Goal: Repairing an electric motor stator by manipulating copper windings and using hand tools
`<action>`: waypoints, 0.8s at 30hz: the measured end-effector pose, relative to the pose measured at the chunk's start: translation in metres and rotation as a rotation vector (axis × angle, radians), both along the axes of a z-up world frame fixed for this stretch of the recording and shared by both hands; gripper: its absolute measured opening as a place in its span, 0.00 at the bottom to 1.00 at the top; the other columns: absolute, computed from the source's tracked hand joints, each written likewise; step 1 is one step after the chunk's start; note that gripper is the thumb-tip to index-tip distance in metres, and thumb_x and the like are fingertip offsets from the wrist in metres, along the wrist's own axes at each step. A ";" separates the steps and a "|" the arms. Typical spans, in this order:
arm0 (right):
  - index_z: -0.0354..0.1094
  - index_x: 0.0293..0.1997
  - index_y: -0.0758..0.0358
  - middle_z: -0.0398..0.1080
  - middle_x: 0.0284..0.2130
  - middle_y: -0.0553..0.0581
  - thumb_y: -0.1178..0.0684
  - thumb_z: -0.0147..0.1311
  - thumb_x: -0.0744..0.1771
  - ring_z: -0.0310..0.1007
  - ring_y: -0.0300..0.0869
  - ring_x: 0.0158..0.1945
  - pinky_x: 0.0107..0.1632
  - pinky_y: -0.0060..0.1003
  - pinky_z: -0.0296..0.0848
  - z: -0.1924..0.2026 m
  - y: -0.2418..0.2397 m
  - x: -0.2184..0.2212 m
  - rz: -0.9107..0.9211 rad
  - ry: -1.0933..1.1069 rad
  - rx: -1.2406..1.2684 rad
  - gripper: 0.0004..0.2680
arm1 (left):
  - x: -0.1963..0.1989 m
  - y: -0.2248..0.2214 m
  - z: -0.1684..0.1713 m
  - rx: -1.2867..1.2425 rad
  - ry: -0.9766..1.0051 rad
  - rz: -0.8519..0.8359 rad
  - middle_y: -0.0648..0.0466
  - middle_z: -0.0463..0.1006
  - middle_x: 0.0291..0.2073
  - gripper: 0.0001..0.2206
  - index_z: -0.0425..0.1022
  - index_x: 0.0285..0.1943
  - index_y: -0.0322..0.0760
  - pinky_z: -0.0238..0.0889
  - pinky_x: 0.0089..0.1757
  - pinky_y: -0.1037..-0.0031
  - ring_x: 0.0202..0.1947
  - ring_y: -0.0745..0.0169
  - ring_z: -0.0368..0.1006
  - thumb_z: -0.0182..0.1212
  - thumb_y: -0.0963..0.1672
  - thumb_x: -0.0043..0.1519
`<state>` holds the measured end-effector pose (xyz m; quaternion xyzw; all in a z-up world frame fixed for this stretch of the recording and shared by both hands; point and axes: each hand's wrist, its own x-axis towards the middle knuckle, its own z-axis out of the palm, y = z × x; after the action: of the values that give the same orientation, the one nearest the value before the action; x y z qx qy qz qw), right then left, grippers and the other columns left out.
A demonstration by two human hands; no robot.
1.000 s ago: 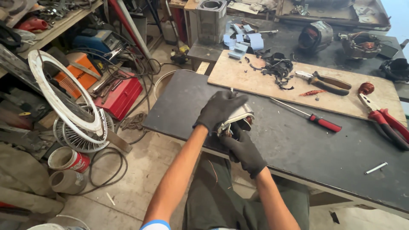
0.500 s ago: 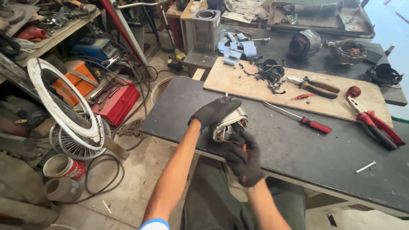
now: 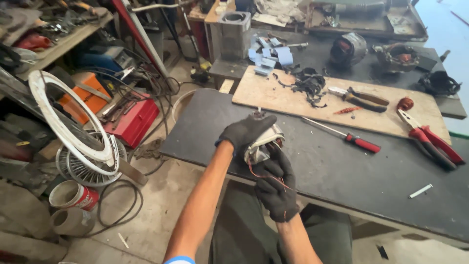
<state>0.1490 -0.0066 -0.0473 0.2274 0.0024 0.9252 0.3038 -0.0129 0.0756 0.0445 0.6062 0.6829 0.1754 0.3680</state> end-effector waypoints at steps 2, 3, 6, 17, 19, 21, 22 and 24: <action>0.59 0.57 0.49 0.46 0.20 0.41 0.43 0.39 0.74 0.45 0.29 0.14 0.22 0.29 0.50 -0.010 0.004 0.004 -0.064 -0.214 -0.054 0.08 | 0.001 -0.007 0.004 0.028 0.015 -0.014 0.53 0.52 0.78 0.43 0.56 0.79 0.43 0.38 0.69 0.68 0.77 0.57 0.48 0.36 0.64 0.57; 0.59 0.57 0.49 0.46 0.20 0.41 0.43 0.39 0.74 0.45 0.29 0.14 0.22 0.29 0.50 -0.017 -0.001 0.011 -0.056 -0.223 -0.060 0.08 | 0.002 -0.010 0.005 0.021 0.006 -0.007 0.53 0.52 0.78 0.43 0.56 0.79 0.43 0.38 0.69 0.68 0.77 0.57 0.48 0.36 0.64 0.57; 0.58 0.36 0.47 0.48 0.20 0.41 0.41 0.43 0.73 0.48 0.31 0.12 0.16 0.26 0.50 -0.021 -0.014 0.021 -0.174 -0.549 -0.151 0.10 | 0.001 -0.014 0.014 -0.009 0.047 -0.034 0.52 0.49 0.79 0.44 0.55 0.80 0.48 0.38 0.68 0.66 0.77 0.54 0.48 0.31 0.65 0.55; 0.58 0.31 0.47 0.39 0.14 0.38 0.46 0.48 0.71 0.38 0.27 0.11 0.14 0.26 0.34 -0.067 -0.034 0.000 0.086 -1.049 -0.101 0.09 | -0.012 0.016 -0.048 0.241 0.023 -0.164 0.43 0.67 0.69 0.28 0.64 0.73 0.61 0.56 0.60 0.63 0.67 0.43 0.64 0.39 0.60 0.64; 0.58 0.32 0.49 0.39 0.14 0.40 0.46 0.49 0.71 0.36 0.27 0.12 0.14 0.24 0.34 -0.074 -0.039 -0.012 0.032 -1.059 -0.085 0.09 | 0.001 -0.012 0.001 0.176 -0.010 -0.039 0.45 0.69 0.68 0.31 0.70 0.69 0.54 0.57 0.59 0.63 0.66 0.44 0.66 0.41 0.61 0.60; 0.58 0.33 0.52 0.40 0.14 0.41 0.46 0.49 0.71 0.35 0.27 0.12 0.14 0.22 0.34 -0.062 -0.053 -0.018 -0.024 -1.068 -0.075 0.09 | 0.010 -0.032 0.032 0.106 -0.042 0.082 0.48 0.72 0.67 0.35 0.75 0.65 0.48 0.57 0.58 0.64 0.65 0.46 0.68 0.43 0.63 0.56; 0.61 0.35 0.56 0.46 0.14 0.44 0.46 0.47 0.71 0.40 0.30 0.12 0.16 0.25 0.37 -0.045 -0.063 -0.019 -0.208 -1.214 0.064 0.09 | 0.013 -0.039 0.040 0.187 -0.026 0.190 0.48 0.78 0.56 0.32 0.78 0.54 0.47 0.60 0.53 0.61 0.59 0.46 0.72 0.43 0.64 0.54; 0.64 0.37 0.60 0.52 0.14 0.48 0.45 0.46 0.71 0.45 0.33 0.11 0.18 0.27 0.40 -0.034 -0.083 -0.009 -0.388 -1.357 0.202 0.11 | 0.022 -0.056 0.032 0.257 -0.015 0.298 0.48 0.84 0.45 0.31 0.81 0.44 0.47 0.63 0.48 0.59 0.52 0.45 0.76 0.44 0.65 0.52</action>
<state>0.1399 -0.0898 -0.0814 -0.3751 -0.3134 0.7878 0.3748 0.0087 0.0201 0.0764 0.5390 0.7345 0.3180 0.2625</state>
